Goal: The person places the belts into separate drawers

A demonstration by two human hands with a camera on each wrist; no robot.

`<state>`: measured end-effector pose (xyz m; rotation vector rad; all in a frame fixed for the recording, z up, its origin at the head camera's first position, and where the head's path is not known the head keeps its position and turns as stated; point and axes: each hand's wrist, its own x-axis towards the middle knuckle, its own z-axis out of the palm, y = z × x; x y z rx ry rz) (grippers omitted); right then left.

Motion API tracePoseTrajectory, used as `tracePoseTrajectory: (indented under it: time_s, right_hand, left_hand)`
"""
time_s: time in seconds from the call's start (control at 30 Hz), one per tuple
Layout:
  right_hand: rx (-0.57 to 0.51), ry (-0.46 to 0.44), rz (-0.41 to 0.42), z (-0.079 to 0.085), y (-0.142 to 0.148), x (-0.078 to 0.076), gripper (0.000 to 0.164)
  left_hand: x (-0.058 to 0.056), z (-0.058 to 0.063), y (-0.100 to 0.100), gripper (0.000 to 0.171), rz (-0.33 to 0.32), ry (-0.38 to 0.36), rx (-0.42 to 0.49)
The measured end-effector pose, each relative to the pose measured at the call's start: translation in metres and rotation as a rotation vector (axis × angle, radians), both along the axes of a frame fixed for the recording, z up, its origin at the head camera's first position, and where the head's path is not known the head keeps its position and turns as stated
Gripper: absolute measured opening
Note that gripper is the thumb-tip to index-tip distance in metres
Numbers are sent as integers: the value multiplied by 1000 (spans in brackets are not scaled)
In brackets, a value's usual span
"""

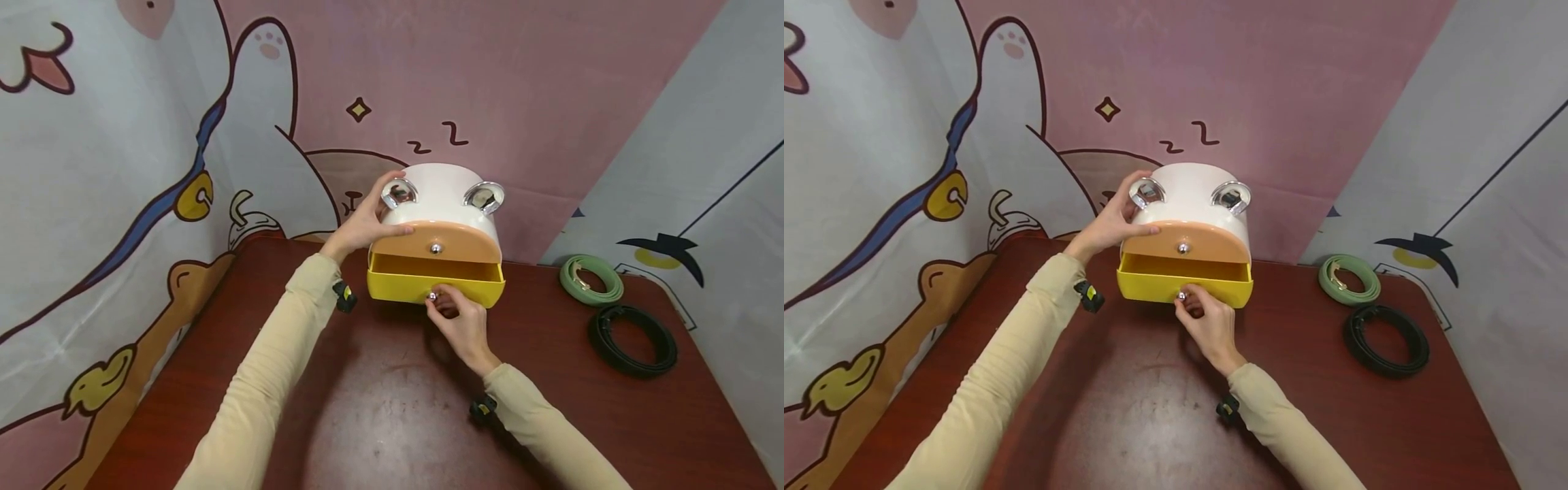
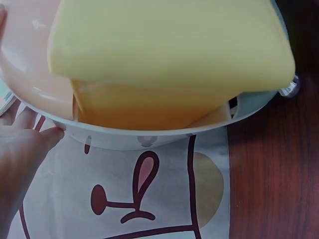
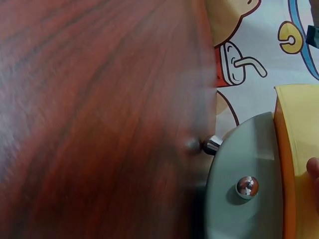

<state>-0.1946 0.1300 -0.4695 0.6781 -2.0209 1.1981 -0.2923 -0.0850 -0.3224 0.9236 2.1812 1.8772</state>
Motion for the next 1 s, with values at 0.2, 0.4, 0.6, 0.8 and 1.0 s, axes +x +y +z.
tracePoseTrajectory:
  time_s: [0.2, 0.4, 0.6, 0.8, 1.0]
  right_hand:
    - [-36, -5, 16, -1, -2, 9, 33]
    - [-49, 7, 0, -1, -5, 17, 35]
    - [-77, -8, 33, 6, -8, 24, 35]
    - [-113, -8, 58, -2, -15, 22, 42]
    - [-131, 57, 22, -18, -15, 11, 39]
  left_hand:
    - [-1, 0, -1, 96, -4, 1, -1]
    - [-10, -11, -2, 96, 4, 7, 0]
    - [-20, -21, -3, 98, 22, 15, -6]
    - [-8, -9, -1, 97, 5, -12, -4]
    - [1, 0, 0, 94, 8, -10, -11]
